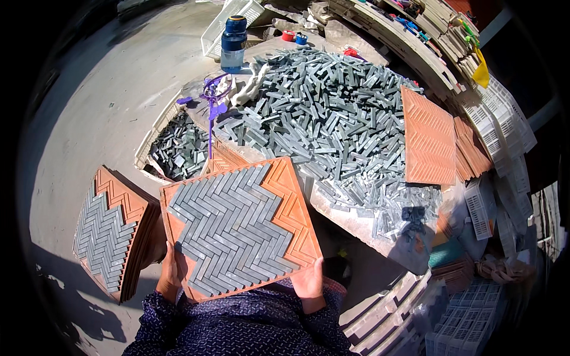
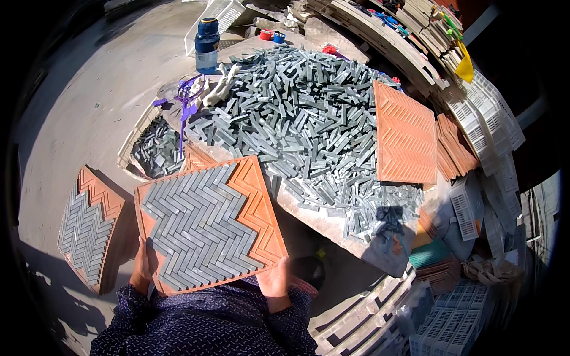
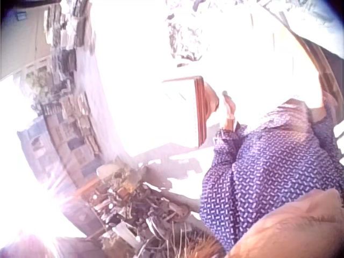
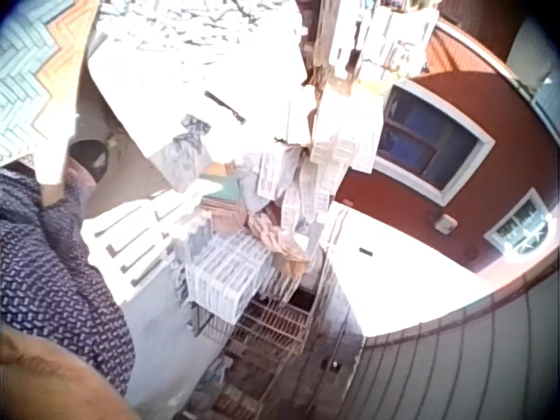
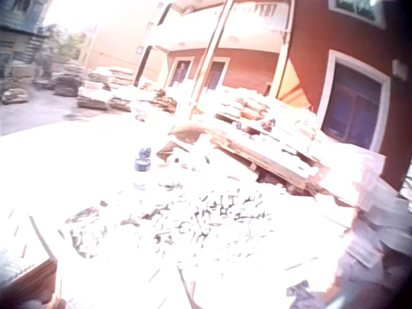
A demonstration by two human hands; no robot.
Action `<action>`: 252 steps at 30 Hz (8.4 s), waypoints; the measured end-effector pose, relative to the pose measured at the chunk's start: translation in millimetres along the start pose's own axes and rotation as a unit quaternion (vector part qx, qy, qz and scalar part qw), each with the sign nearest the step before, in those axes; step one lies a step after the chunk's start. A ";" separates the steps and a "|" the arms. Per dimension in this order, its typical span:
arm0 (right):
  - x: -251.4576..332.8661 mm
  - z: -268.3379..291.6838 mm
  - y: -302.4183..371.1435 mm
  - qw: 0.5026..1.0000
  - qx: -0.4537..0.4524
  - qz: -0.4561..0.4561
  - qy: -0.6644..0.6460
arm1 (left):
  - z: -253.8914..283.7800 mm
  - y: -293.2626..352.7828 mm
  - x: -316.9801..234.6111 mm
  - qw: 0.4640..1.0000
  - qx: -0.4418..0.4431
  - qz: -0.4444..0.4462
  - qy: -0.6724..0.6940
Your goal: The person arranges small grey rectangular tiles onto a wooden board in a herringbone pattern. They pick tiles from a large pile and place them one by one, occasionally adjusting the position of the tiles to fit the pattern.
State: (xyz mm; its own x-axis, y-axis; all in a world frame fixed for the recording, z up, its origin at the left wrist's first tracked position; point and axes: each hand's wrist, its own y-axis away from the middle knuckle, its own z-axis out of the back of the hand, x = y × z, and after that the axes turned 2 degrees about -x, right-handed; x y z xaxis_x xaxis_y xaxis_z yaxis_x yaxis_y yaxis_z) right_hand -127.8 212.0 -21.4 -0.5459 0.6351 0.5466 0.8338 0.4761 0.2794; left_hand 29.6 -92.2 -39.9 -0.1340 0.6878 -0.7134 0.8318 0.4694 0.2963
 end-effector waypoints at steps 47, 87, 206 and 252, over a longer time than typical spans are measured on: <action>-28.0 39.7 -42.6 0.957 -0.056 -0.165 0.232 | 227.1 180.1 -135.1 0.906 -0.248 -0.334 0.077; -49.5 87.2 -49.0 0.938 -0.152 -0.198 0.239 | 331.6 160.9 -139.0 0.676 -0.620 -0.261 -0.302; 27.7 54.1 149.4 0.941 -0.197 0.012 0.276 | -116.9 -33.4 45.2 0.970 0.093 0.174 -0.144; 184.1 11.8 -124.5 0.605 0.020 0.420 0.676 | -214.7 -220.6 93.5 0.552 0.232 -0.395 -0.697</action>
State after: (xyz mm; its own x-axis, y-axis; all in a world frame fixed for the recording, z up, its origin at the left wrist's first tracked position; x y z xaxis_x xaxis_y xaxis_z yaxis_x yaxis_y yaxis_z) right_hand -333.1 276.8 35.1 0.6594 -0.4016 0.6355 0.7517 0.3628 -0.5507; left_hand -282.1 -12.5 -35.6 -0.2777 -0.8758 -0.3949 0.9023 -0.0966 -0.4202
